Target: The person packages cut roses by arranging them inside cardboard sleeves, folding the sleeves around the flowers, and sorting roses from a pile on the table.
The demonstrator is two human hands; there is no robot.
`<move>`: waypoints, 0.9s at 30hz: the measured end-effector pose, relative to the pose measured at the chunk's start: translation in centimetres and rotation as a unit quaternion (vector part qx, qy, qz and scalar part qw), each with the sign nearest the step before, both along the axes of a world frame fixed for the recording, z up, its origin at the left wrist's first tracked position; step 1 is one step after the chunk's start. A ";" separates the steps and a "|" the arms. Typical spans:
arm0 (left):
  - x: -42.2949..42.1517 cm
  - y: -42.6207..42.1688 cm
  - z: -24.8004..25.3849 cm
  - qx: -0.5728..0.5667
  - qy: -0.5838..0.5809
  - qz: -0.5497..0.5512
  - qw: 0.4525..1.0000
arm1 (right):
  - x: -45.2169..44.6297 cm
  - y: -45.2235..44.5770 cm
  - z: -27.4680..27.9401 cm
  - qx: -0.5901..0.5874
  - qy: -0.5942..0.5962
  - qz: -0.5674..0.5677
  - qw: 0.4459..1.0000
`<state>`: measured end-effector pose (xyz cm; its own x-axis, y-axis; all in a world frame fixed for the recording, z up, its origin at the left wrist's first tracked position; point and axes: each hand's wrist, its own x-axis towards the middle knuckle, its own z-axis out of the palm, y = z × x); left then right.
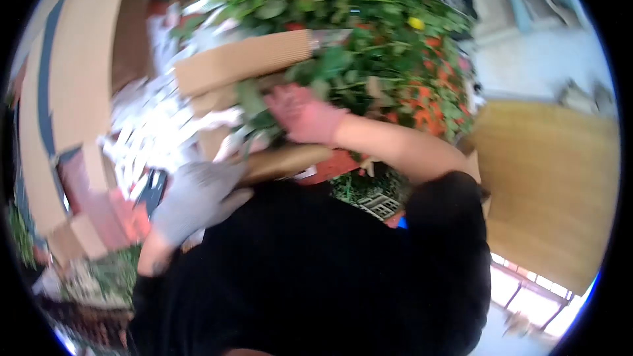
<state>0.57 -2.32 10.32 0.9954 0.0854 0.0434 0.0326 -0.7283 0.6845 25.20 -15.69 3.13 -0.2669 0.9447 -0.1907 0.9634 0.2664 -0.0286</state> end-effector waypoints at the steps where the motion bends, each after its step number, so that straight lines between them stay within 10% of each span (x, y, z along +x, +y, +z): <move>1: 0.3 0.9 1.0 0.000 -0.021 0.005 1.000 | -0.9 1.4 1.1 -0.086 -0.013 -0.052 0.995; 12: 5.6 1.0 -3.6 0.129 0.066 0.029 0.989 | 2.0 0.3 10.5 -0.097 0.131 -0.029 0.986; 16: 5.8 1.1 -3.2 0.129 0.093 0.029 0.987 | 7.6 6.5 13.5 0.103 0.228 -0.152 0.956; 18: 5.7 1.2 -3.4 0.137 0.100 0.029 0.985 | 11.9 10.3 9.2 0.252 0.099 -0.186 0.944; 27: 6.1 1.5 -3.4 0.121 0.071 0.012 0.990 | 12.5 21.8 1.5 0.037 -0.153 -0.011 0.988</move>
<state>6.65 -0.80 6.92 0.9908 0.1131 -0.0747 0.1351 -0.8684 0.4772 37.67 6.12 4.64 -0.1867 0.9639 -0.1898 0.9297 0.2358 0.2830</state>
